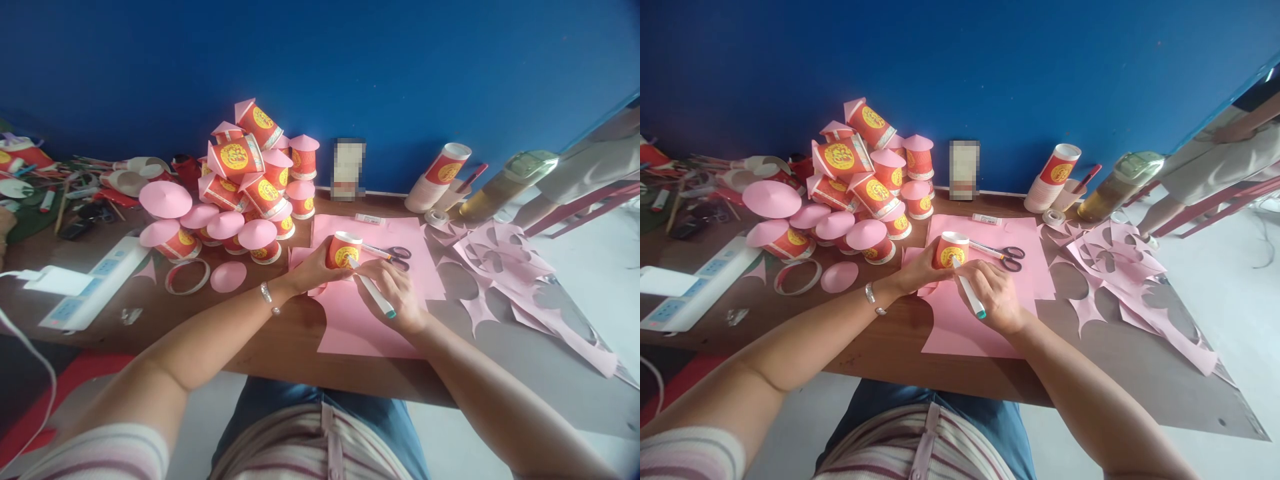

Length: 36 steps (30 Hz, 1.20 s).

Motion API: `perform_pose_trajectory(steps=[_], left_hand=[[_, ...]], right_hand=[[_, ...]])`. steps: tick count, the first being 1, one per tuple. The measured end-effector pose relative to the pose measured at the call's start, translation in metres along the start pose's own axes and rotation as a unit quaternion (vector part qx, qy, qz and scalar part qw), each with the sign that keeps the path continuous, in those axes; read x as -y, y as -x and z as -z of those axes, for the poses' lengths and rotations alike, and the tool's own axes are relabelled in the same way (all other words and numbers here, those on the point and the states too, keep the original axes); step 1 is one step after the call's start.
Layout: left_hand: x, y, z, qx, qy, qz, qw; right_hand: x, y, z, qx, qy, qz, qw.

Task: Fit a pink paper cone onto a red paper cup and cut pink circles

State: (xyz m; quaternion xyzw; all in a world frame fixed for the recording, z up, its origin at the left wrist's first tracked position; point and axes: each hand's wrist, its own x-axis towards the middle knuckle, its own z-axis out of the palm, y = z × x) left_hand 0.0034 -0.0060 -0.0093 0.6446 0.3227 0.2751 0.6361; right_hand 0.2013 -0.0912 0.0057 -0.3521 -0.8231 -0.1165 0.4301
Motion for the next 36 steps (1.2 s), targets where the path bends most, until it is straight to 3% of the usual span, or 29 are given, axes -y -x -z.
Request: perform_pose_trajectory(steps=[7, 36], left_hand=[[-0.0032, 0.0006, -0.0016, 0.008, 0.036, -0.003, 0.999], [0.0016, -0.0009, 0.0001, 0.005, 0.025, -0.011, 1.000]], right_hand=[[0.0025, -0.0044, 0.0011, -0.028, 0.009, -0.010, 1.000], [0.0033, -0.0058, 0.0030, -0.008, 0.010, 0.005, 1.000]])
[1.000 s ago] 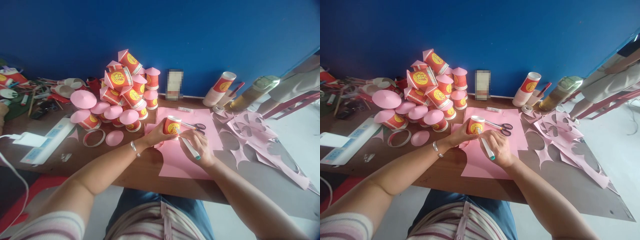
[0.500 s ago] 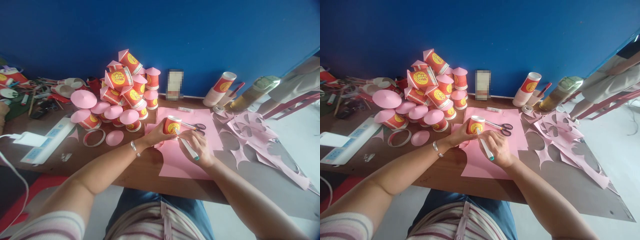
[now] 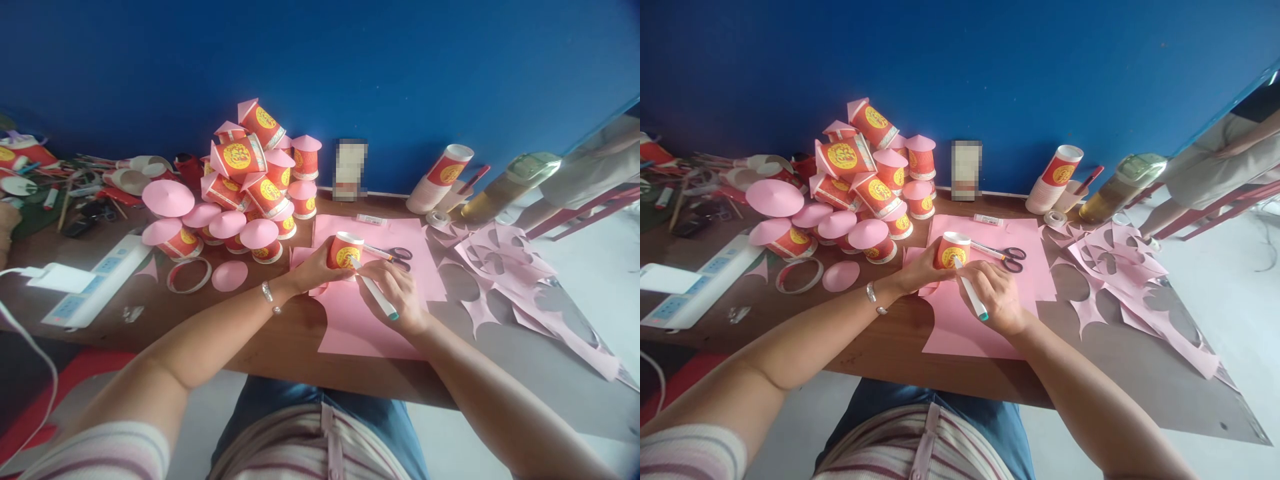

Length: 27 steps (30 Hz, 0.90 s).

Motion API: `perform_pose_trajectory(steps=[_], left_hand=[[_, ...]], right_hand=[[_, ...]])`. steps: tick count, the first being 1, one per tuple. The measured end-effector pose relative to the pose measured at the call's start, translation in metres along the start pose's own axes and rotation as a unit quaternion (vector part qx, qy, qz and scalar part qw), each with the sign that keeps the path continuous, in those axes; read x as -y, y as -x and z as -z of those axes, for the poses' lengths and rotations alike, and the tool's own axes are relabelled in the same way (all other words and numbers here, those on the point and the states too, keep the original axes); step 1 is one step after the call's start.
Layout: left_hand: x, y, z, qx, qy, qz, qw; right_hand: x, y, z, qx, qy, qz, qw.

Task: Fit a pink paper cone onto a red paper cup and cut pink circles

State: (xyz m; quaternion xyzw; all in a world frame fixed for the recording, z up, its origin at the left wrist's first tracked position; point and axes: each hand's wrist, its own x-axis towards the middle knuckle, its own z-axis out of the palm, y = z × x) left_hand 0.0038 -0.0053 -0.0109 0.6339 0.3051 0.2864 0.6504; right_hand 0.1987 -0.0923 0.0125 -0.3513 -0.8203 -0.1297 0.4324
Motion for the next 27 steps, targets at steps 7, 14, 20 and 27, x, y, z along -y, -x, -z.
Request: perform_pose_trajectory(steps=[7, 14, 20, 27], left_hand=[[-0.001, 0.000, 0.000, -0.001, -0.018, 0.006, 1.000], [-0.004, 0.000, 0.000, 0.004, -0.056, -0.004, 0.998], [-0.012, 0.000, -0.003, 0.016, -0.089, -0.015, 0.996], [-0.011, 0.002, -0.002, 0.011, -0.048, 0.005, 0.999]], right_hand=[[0.000, 0.000, -0.001, 0.001, 0.002, 0.001, 1.000], [-0.003, 0.004, -0.003, 0.011, -0.009, 0.002, 1.000], [-0.003, 0.003, -0.002, 0.006, 0.003, 0.008, 1.000], [-0.003, 0.000, 0.001, -0.022, 0.007, 0.005, 1.000]])
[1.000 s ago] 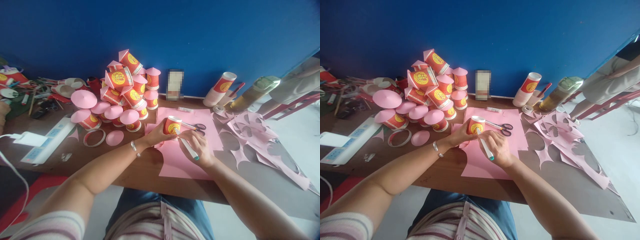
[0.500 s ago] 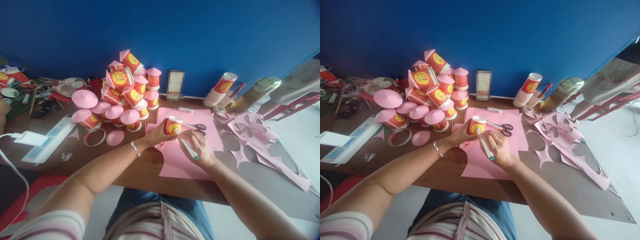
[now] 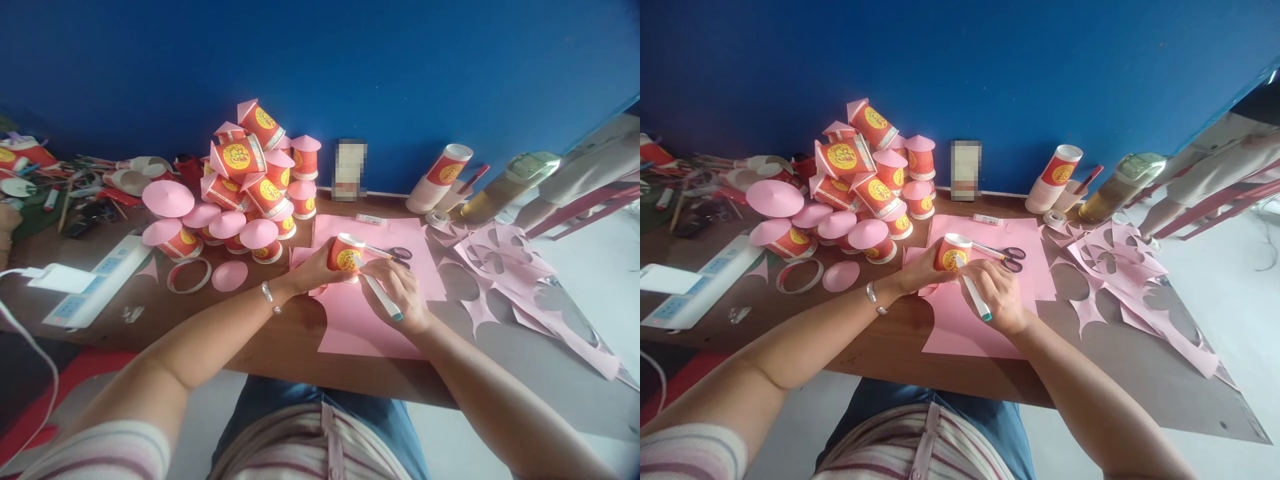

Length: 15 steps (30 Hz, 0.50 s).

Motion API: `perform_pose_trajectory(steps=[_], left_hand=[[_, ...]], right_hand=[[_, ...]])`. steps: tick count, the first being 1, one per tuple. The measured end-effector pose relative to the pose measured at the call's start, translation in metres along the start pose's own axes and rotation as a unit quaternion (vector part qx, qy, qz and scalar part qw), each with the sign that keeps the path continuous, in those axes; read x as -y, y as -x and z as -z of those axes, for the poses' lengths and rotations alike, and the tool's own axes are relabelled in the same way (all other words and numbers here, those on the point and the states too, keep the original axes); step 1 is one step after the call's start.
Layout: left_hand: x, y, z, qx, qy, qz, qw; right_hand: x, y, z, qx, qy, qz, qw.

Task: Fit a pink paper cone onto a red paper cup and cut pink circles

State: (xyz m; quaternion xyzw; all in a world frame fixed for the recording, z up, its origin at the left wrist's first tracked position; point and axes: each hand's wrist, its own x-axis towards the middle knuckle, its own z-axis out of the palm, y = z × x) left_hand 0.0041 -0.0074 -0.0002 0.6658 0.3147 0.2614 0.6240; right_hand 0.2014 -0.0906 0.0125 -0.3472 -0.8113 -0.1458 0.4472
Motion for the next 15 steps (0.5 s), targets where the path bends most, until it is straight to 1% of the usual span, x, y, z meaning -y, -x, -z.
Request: perform_pose_trajectory(steps=[5, 11, 15], left_hand=[[0.0035, -0.0003, 0.0005, -0.013, 0.038, 0.012, 0.999], [0.0063, -0.0017, -0.0006, 0.001, 0.081, 0.001, 0.997], [0.0026, -0.0013, -0.0008, 0.000, 0.072, 0.006, 0.997]], right_hand=[[0.0012, -0.0003, -0.0008, 0.014, -0.004, -0.002, 1.000], [0.0018, -0.0004, -0.0011, 0.020, -0.003, -0.010, 1.000], [0.0011, 0.0001, -0.0005, 0.027, -0.006, -0.013, 1.000]])
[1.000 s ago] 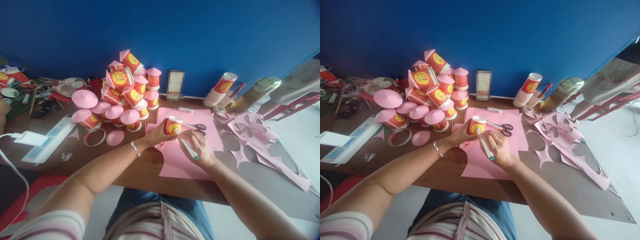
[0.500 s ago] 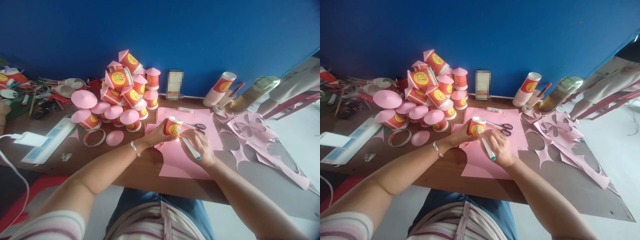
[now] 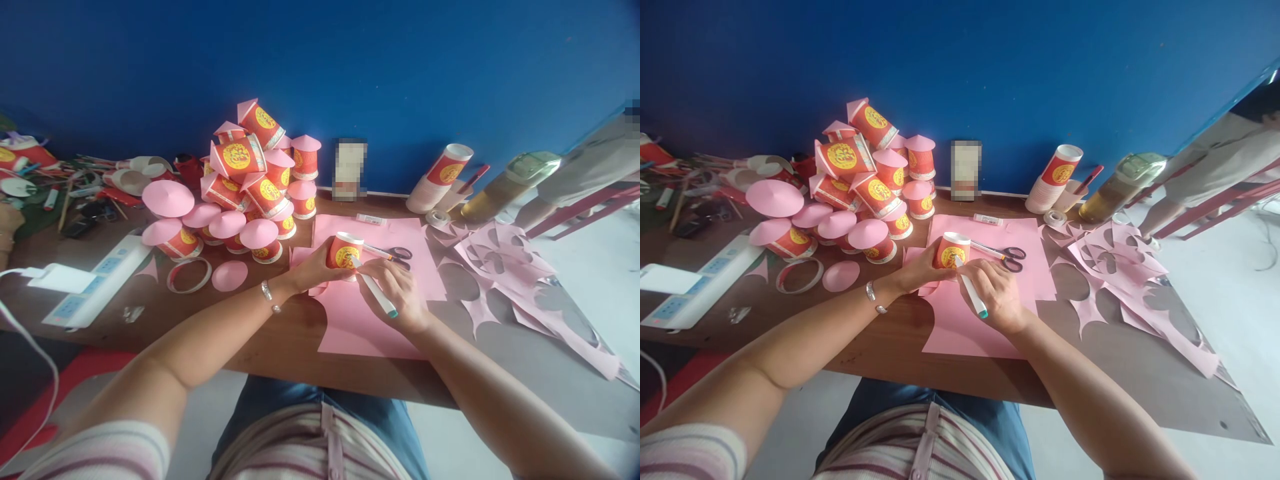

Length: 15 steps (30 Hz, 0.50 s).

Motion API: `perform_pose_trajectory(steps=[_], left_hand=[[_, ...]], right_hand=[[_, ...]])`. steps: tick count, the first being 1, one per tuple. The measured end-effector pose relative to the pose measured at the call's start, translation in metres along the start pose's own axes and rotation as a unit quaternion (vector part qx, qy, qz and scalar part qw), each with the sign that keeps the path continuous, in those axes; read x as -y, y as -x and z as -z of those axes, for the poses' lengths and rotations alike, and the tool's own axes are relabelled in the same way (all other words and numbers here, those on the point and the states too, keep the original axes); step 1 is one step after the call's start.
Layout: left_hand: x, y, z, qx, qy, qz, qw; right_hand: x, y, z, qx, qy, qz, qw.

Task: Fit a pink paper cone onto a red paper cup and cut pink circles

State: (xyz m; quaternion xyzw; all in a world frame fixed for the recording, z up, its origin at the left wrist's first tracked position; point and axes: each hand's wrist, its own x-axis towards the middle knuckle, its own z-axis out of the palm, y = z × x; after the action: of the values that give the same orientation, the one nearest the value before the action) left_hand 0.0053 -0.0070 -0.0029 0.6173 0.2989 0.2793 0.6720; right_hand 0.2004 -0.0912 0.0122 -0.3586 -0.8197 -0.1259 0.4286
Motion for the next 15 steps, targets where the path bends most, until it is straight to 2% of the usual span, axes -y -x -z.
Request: perform_pose_trajectory(steps=[5, 15], left_hand=[[-0.0013, 0.0002, 0.0004, 0.014, -0.015, -0.018, 1.000], [0.0011, 0.0006, 0.0016, -0.001, -0.007, 0.004, 1.000]], right_hand=[[-0.0020, 0.0015, -0.0001, -0.002, 0.001, -0.003, 1.000], [-0.0001, 0.0001, -0.0007, -0.028, 0.007, -0.008, 1.000]])
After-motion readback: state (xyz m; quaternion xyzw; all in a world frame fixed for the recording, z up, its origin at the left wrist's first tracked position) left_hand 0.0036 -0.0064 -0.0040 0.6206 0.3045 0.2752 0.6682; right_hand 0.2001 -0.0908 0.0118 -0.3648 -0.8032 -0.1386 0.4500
